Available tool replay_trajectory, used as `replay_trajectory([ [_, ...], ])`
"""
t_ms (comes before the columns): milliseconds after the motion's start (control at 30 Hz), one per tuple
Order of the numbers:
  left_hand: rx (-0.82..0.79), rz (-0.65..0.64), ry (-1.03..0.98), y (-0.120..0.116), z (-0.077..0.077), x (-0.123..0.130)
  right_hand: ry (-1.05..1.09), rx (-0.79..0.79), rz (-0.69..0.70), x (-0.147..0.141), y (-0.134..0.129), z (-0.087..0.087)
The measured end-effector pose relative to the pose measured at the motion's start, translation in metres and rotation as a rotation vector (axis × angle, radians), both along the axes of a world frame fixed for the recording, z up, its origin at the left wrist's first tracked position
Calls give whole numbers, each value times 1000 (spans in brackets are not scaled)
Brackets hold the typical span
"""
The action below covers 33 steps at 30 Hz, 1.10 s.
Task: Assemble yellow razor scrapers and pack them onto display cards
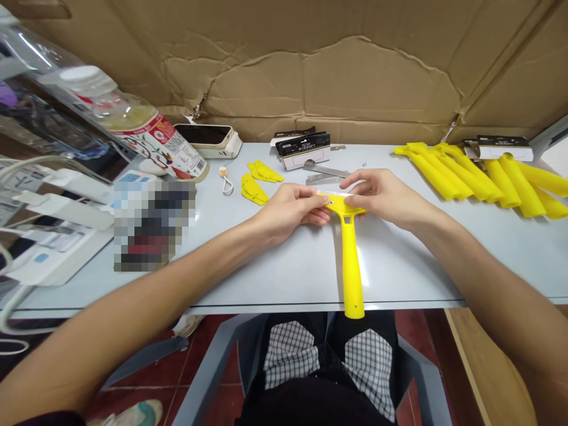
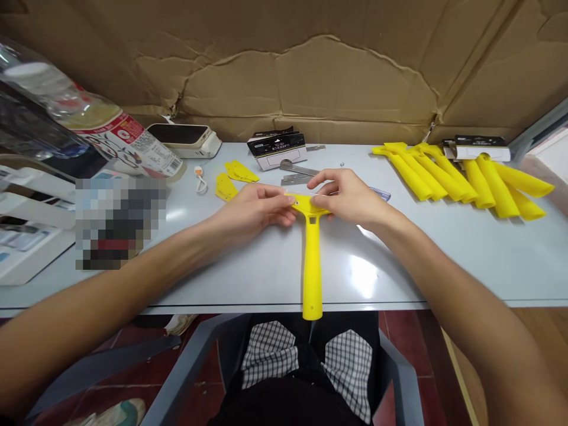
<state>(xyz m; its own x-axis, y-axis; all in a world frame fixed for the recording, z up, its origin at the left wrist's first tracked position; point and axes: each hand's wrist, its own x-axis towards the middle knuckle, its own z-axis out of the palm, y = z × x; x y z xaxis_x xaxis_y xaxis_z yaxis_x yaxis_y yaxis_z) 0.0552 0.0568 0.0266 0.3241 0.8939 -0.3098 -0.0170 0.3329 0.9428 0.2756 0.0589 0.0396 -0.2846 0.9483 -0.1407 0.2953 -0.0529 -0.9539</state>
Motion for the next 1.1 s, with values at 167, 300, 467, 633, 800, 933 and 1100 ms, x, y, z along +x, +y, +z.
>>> replay_trajectory([
  [167, -5, 24, -28, 2, -3, 1, 118, -24, -77, -3, 0, -4],
  [300, -1, 34, -61, 5, -6, 1, 180, -19, -103, -5, 0, -6],
  [467, 78, 94, -85, -7, -2, 5, 218, 11, -163, -7, 1, -7],
  [633, 339, 7, 234, -27, 1, 9, 288, 37, -236, -11, 0, -10],
  [800, 592, -42, 446, -31, 1, 6, 336, 2, -265, -14, -2, -10],
  [933, 778, -140, 622, -31, 2, 4, 359, -35, -275, -18, -5, -8],
  [1100, 894, -227, 833, -32, 5, 1, 388, -38, -295, -24, -10, -7],
])
